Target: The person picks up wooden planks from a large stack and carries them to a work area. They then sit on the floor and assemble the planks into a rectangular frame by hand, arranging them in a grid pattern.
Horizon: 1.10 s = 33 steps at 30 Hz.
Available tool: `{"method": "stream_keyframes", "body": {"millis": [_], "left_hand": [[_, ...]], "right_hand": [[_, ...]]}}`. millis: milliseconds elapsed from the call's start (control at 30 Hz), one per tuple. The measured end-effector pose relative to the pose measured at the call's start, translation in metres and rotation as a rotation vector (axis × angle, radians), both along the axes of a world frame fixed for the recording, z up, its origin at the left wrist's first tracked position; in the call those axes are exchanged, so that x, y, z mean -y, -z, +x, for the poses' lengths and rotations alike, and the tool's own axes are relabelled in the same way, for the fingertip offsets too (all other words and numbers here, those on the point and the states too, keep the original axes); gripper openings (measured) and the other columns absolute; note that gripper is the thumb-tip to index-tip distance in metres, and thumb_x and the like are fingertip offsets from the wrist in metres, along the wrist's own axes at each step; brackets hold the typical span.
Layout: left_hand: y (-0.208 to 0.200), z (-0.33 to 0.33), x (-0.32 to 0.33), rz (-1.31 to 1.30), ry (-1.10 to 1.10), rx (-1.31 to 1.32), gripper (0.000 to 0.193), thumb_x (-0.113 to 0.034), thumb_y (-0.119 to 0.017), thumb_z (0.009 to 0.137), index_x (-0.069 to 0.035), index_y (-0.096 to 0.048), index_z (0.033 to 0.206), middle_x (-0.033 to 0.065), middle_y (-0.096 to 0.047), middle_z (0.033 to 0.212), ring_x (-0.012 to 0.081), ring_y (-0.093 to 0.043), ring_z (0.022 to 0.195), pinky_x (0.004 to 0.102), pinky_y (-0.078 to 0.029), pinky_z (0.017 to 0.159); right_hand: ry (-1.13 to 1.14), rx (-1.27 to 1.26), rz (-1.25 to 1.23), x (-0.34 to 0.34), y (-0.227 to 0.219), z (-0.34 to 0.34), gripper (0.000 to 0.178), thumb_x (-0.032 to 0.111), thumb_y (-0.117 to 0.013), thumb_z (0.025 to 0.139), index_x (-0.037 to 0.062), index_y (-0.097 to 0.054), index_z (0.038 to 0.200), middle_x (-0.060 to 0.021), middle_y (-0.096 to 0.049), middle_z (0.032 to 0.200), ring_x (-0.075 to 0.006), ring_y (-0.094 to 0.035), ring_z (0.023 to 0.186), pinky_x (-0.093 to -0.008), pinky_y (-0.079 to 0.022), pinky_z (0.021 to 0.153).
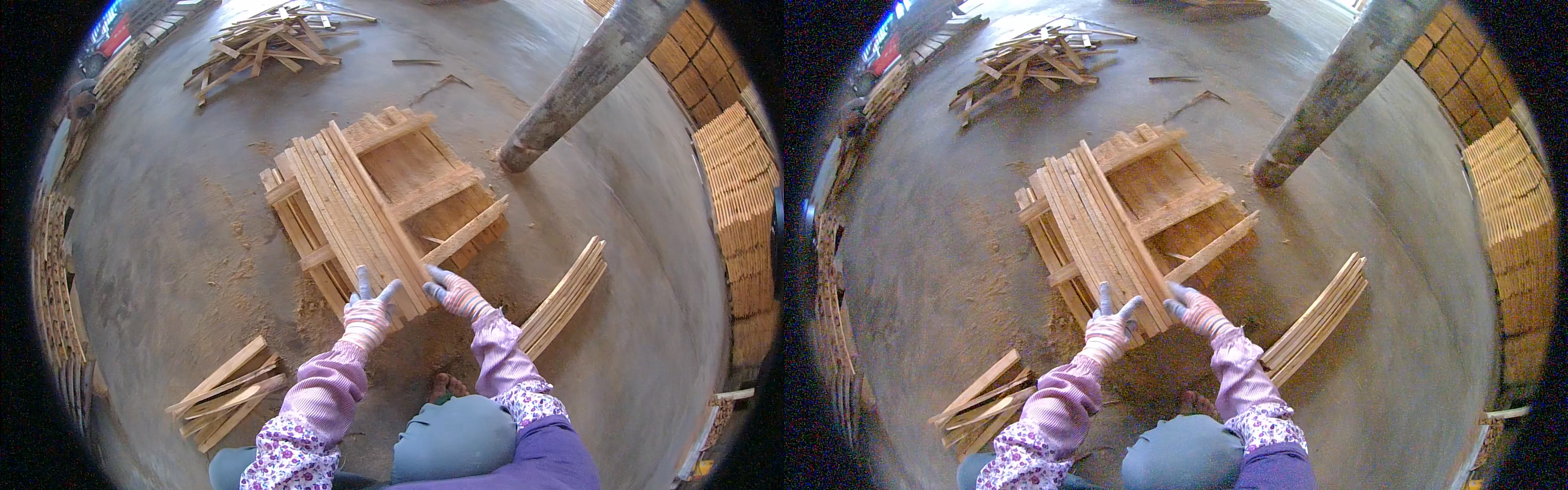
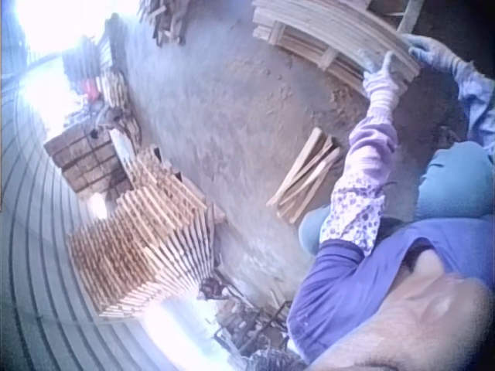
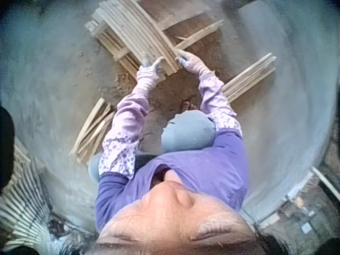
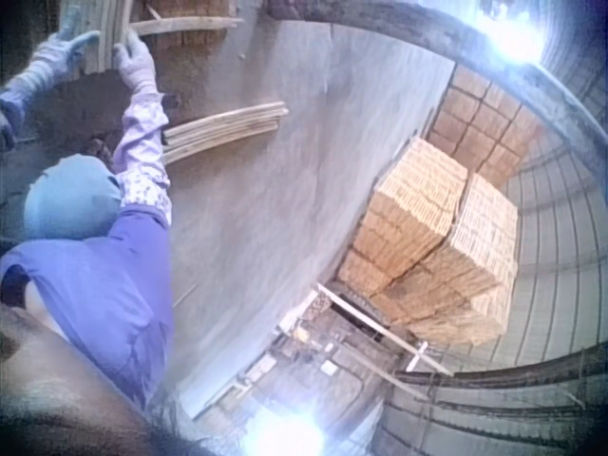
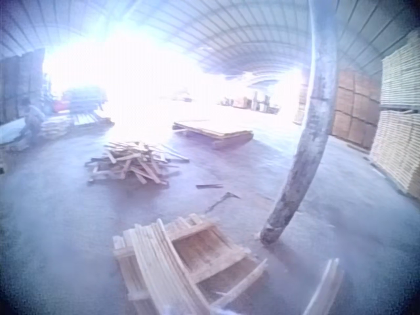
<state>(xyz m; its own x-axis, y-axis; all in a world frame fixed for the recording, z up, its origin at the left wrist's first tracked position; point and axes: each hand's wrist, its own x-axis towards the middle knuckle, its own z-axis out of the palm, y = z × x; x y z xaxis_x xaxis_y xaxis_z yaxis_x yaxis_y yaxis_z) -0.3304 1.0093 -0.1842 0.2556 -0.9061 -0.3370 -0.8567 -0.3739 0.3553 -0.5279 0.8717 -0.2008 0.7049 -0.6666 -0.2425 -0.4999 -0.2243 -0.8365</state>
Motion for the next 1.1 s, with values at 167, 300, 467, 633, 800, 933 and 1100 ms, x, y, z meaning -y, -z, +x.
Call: {"method": "stream_keyframes", "body": {"millis": [167,300,467,633,800,933,1100], "left_hand": [[-0.002,0.006,-0.007,-0.270,-0.215,-0.259,0.076,-0.017,-0.064,0.091,-0.037,-0.027,0.154,0.0250,-0.011,0.162,0.0438,-0.044,0.133,0.0430,-0.042,0.109],[0.025,0.018,-0.008,-0.700,-0.394,-0.151,0.075,-0.005,-0.056,0.092,-0.018,-0.020,0.157,0.0206,-0.019,0.161,0.0370,-0.028,0.146,0.0393,-0.030,0.119],[0.015,0.032,0.000,-0.644,-0.444,-0.385,0.078,0.000,-0.059,0.088,-0.014,-0.023,0.156,0.0189,-0.033,0.153,0.0355,-0.035,0.141,0.0381,-0.029,0.118],[-0.004,0.021,-0.019,-0.489,-0.460,-0.245,0.091,-0.008,-0.074,0.082,-0.017,-0.023,0.157,0.0209,-0.034,0.152,0.0354,-0.034,0.142,0.0408,-0.034,0.115],[0.000,0.043,0.012,-0.452,-0.776,-0.470,0.081,-0.033,-0.072,0.090,-0.008,-0.028,0.153,0.0221,-0.056,0.133,0.0359,-0.057,0.122,0.0442,-0.048,0.103],[0.030,0.078,0.035,-0.155,-0.808,-0.397,0.078,-0.041,-0.066,0.093,-0.006,-0.031,0.153,0.0243,-0.054,0.139,0.0347,-0.054,0.128,0.0421,-0.043,0.105],[0.027,0.051,0.064,-0.112,-1.007,-0.596,0.097,-0.050,-0.067,0.091,-0.001,-0.014,0.156,0.0229,-0.049,0.144,0.0313,-0.050,0.131,0.0363,-0.038,0.108]], "right_hand": [[-0.018,-0.475,-0.358,-0.002,-0.056,0.049,0.103,0.063,-0.071,0.078,0.0079,-0.027,0.154,-0.0240,-0.039,0.149,-0.0421,-0.042,0.135,-0.0471,-0.037,0.110],[0.023,-0.351,-0.390,0.030,-0.053,0.098,0.104,0.062,-0.069,0.080,0.0057,-0.022,0.155,-0.0250,-0.037,0.151,-0.0410,-0.039,0.138,-0.0471,-0.035,0.113],[0.012,-0.503,-0.137,0.075,-0.061,0.154,0.090,0.053,-0.066,0.087,0.0043,-0.028,0.153,-0.0255,-0.037,0.152,-0.0399,-0.039,0.140,-0.0440,-0.035,0.114],[-0.033,-0.519,-0.116,0.086,-0.052,0.169,0.078,0.049,-0.064,0.090,0.0056,-0.038,0.149,-0.0246,-0.043,0.148,-0.0382,-0.044,0.136,-0.0437,-0.037,0.112],[-0.010,-0.492,-0.150,0.114,-0.036,0.160,0.079,0.056,-0.061,0.089,0.0082,-0.041,0.148,-0.0247,-0.047,0.144,-0.0377,-0.048,0.133,-0.0442,-0.040,0.109],[-0.115,-0.565,-0.134,0.110,-0.030,0.158,0.092,0.071,-0.052,0.087,0.0134,-0.028,0.154,-0.0259,-0.055,0.136,-0.0385,-0.055,0.126,-0.0456,-0.043,0.105],[-0.008,-0.293,0.149,0.085,-0.008,0.142,0.109,0.061,-0.070,0.080,0.0106,-0.012,0.158,-0.0287,-0.053,0.138,-0.0399,-0.052,0.129,-0.0409,-0.040,0.108]]}}
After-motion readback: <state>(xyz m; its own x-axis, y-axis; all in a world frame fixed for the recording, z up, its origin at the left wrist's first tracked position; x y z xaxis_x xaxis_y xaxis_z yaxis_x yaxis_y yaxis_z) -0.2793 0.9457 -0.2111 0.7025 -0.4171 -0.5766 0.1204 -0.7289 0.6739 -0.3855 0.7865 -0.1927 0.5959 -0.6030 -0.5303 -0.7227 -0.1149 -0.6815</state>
